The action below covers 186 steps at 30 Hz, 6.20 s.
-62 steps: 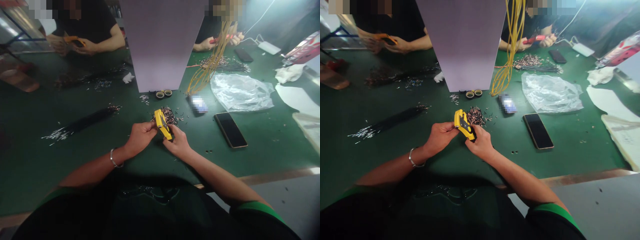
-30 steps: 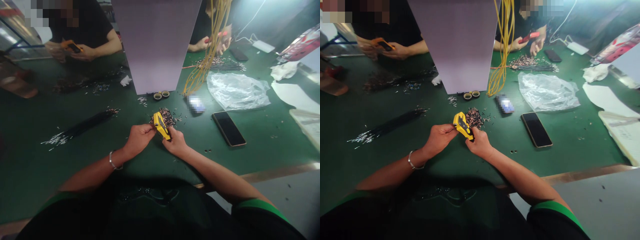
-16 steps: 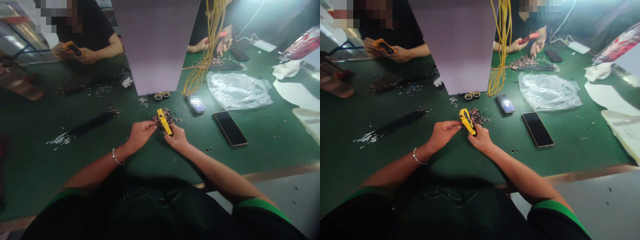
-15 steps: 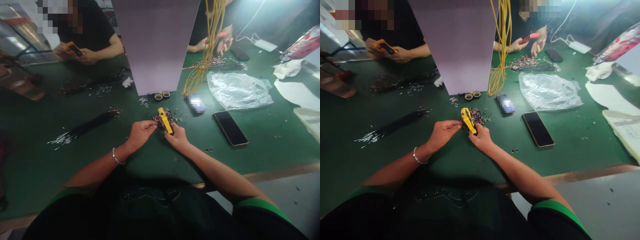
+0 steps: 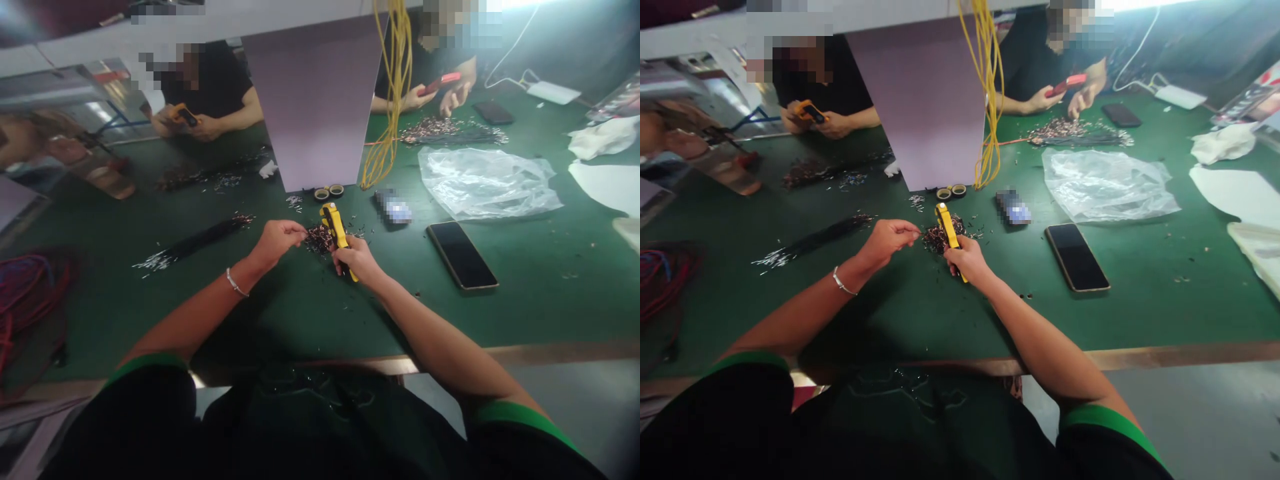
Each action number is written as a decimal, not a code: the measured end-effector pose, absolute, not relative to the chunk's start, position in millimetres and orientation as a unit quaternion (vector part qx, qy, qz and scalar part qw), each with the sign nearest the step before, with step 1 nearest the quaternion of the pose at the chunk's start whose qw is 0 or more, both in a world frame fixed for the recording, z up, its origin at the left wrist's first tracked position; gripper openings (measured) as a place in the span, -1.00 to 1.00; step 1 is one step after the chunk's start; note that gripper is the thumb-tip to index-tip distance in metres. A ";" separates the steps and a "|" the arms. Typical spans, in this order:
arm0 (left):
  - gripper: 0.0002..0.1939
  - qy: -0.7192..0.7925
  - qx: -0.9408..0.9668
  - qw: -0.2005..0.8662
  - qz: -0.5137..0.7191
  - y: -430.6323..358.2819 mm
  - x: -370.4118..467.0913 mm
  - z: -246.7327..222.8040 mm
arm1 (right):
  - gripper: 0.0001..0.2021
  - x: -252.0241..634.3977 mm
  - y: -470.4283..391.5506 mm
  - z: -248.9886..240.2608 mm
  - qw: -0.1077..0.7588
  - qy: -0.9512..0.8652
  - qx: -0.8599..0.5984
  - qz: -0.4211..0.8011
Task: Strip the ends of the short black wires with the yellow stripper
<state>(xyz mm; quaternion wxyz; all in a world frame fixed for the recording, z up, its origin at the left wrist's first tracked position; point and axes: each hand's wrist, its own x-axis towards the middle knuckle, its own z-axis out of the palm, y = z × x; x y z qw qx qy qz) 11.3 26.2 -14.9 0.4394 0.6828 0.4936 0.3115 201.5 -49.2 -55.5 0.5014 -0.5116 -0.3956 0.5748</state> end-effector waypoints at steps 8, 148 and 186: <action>-0.83 0.489 0.692 0.435 0.304 34.4 14.1 -10.7 | -0.82 204.1 -51.9 -56.0 0.519 -0.393 -0.489 0.580; -0.85 0.394 0.729 0.476 0.293 22.7 -4.2 -6.4 | -0.73 214.2 -86.8 -55.3 0.411 -0.479 -0.383 0.675; -0.82 0.396 0.719 0.482 0.306 31.2 -3.4 -13.7 | -0.78 194.9 -93.4 -50.5 0.419 -0.493 -0.479 0.593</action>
